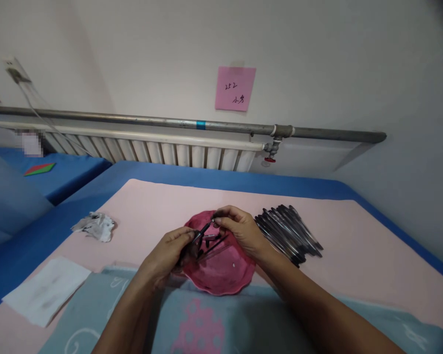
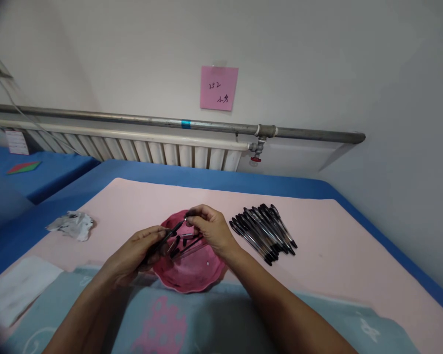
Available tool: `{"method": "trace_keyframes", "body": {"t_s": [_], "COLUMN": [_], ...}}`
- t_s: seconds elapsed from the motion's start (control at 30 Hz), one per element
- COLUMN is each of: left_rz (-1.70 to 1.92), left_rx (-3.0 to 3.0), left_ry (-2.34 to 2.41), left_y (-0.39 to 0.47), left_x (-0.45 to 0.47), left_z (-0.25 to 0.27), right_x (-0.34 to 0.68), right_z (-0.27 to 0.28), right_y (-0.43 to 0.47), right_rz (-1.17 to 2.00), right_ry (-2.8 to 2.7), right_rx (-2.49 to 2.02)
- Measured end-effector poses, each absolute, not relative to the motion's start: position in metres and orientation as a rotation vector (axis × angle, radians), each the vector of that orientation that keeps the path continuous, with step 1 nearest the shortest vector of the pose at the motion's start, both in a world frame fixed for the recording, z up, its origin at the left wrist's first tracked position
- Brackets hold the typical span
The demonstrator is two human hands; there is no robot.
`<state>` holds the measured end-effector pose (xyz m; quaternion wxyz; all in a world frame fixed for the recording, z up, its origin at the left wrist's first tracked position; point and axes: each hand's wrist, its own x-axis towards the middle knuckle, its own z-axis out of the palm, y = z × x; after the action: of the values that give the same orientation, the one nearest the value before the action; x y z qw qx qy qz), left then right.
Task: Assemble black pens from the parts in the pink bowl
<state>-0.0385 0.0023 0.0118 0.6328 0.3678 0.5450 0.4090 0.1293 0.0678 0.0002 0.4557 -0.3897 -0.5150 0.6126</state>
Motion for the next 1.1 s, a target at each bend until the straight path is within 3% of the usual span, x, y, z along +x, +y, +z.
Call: {"method": "trace_keyframes", "body": {"t_s": [1.1], "left_rz": [0.932], "left_rx": [0.709], "left_ry": [1.032], "left_y": [0.002], "left_x": [-0.044], "left_z": [0.012], "right_x": [0.133], "right_z": [0.01], "right_y": [0.065], "right_rz": [1.622], "right_ry": [-1.431], "right_rx": [-0.954]}}
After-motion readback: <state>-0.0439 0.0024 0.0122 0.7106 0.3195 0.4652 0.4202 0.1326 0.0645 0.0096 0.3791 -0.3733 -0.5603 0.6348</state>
